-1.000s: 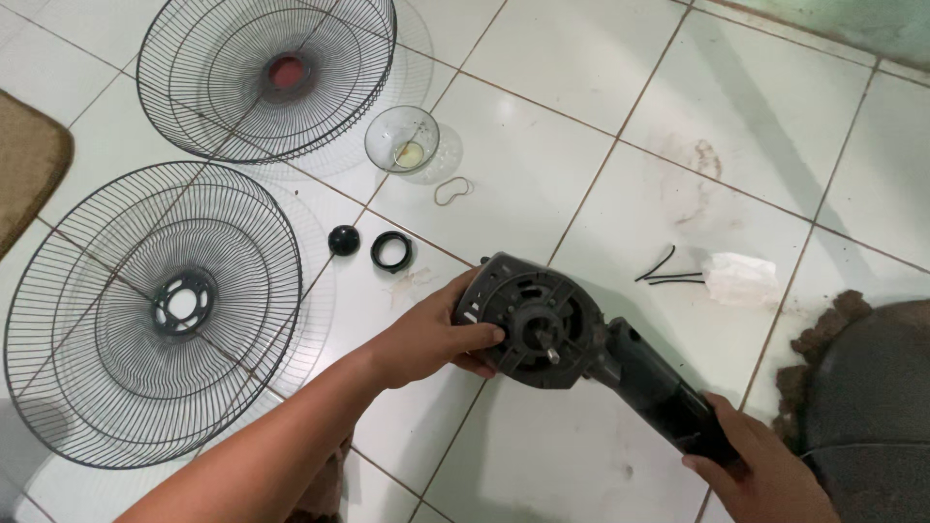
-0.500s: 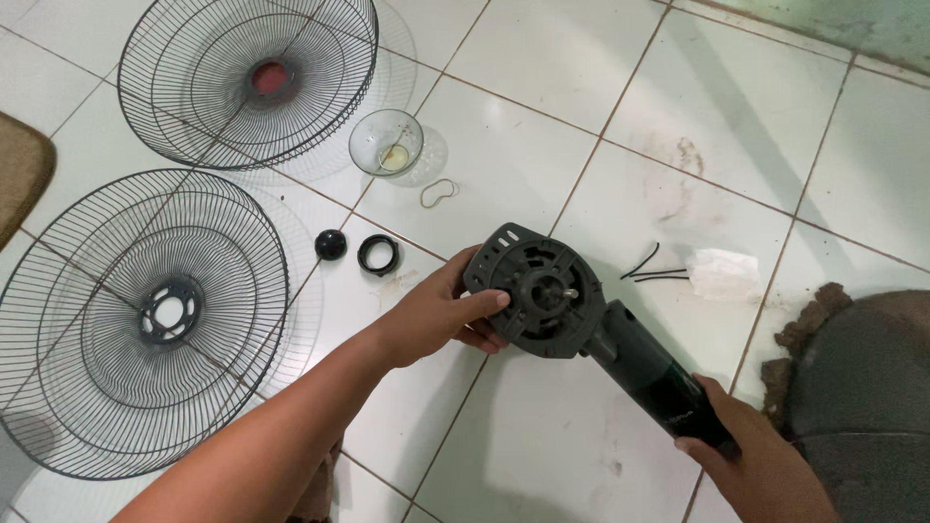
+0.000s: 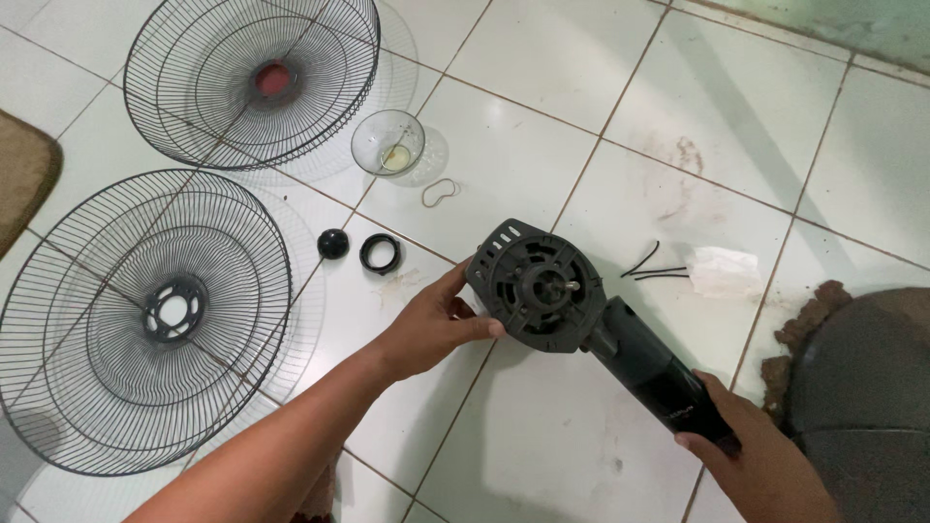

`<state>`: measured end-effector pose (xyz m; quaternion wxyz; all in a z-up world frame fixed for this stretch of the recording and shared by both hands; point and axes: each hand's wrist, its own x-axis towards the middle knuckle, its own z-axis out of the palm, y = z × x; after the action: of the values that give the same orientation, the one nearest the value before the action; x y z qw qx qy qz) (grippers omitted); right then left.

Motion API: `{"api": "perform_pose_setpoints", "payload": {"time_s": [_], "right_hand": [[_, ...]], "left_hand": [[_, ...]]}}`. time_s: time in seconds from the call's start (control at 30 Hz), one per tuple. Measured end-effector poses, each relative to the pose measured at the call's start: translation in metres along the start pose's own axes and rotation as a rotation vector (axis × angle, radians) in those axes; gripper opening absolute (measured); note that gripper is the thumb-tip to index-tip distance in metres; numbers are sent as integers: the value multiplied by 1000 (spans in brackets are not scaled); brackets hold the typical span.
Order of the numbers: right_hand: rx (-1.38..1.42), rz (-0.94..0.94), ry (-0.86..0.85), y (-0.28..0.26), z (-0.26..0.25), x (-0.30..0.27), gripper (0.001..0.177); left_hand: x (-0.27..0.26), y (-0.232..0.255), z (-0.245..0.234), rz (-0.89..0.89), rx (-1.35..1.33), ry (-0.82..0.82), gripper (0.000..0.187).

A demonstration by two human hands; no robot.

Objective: The person disassembles a standing fan by first unscrewing the neck joint to separate the motor head from the stand. They then use a screwdriver to remove screws from the motor housing, detaching the plastic casing to expose the internal motor components.

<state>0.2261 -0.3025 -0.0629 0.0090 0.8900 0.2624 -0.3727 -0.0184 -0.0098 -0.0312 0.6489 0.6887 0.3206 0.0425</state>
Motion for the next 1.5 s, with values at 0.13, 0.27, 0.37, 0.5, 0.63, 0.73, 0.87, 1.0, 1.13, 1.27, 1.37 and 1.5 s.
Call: {"api": "perform_pose_setpoints", "payload": {"time_s": [0.13, 0.27, 0.37, 0.5, 0.63, 0.73, 0.87, 1.0, 1.13, 1.27, 1.37, 1.5], "right_hand": [[-26, 48, -36, 5, 2, 7, 82], [-23, -50, -15, 8, 2, 11, 81], [80, -10, -15, 6, 0, 2, 81], [144, -13, 13, 0, 0, -4, 79], [150, -71, 31, 0, -3, -5, 79], [98, 27, -4, -3, -4, -6, 80], [135, -55, 45, -3, -5, -9, 77], [77, -24, -3, -5, -8, -11, 81], [108, 12, -10, -7, -7, -12, 79], [115, -52, 11, -4, -6, -10, 81], [69, -34, -17, -4, -7, -9, 83], [91, -43, -15, -7, -10, -11, 82]], "left_hand": [[2, 1, 1, 31, -134, 3, 88], [7, 13, 1, 22, -214, 125, 66], [8, 24, 2, -25, -223, 141, 55], [8, 31, 11, -29, -269, 198, 49], [8, 36, 14, -72, -220, 241, 44], [9, 37, 17, -92, -209, 262, 42], [10, 36, 17, -78, -191, 255, 42], [13, 30, 11, -43, -206, 191, 44], [13, 26, 9, -10, -253, 130, 47], [7, 25, 8, 9, -237, 116, 53], [2, 24, 7, -86, -122, 136, 58], [2, 20, 9, -87, -93, 162, 60]]}}
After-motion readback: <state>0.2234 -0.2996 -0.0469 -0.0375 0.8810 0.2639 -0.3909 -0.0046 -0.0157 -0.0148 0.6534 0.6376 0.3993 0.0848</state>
